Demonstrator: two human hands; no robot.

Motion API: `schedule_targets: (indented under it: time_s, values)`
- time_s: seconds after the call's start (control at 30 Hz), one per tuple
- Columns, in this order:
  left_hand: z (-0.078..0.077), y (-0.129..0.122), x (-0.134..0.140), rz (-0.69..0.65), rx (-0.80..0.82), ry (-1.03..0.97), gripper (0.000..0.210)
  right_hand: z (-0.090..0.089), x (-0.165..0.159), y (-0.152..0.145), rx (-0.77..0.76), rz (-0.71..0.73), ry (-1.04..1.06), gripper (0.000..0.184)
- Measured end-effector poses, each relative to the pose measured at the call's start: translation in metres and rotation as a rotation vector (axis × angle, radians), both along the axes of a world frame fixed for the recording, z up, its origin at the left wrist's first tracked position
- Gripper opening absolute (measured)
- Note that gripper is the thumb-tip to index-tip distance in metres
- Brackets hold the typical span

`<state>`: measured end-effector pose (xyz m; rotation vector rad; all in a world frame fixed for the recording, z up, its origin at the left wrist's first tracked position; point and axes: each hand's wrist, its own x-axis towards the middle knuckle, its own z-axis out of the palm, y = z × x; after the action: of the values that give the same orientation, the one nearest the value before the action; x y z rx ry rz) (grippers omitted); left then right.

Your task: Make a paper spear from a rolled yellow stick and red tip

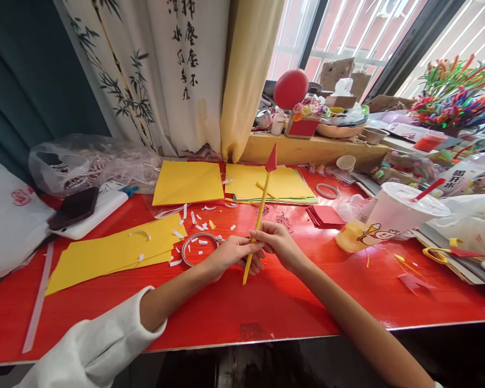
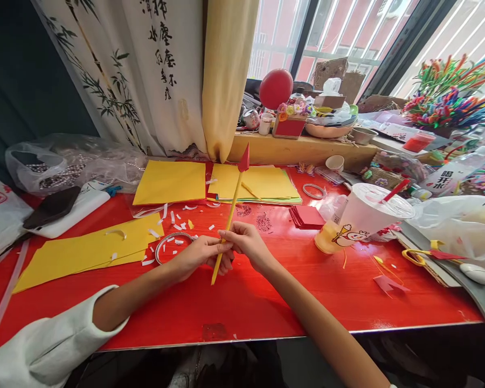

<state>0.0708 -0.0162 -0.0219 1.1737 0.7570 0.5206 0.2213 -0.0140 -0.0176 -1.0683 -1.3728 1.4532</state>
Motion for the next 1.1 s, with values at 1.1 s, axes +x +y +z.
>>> schedule_targets:
  time_s: [1.1]
  values:
    - [-0.0028,-0.0020,-0.0010,-0.017,-0.031,0.010,0.044,0.0030,0.0009,-0.0011,0.065,0.096,-0.121,0.023]
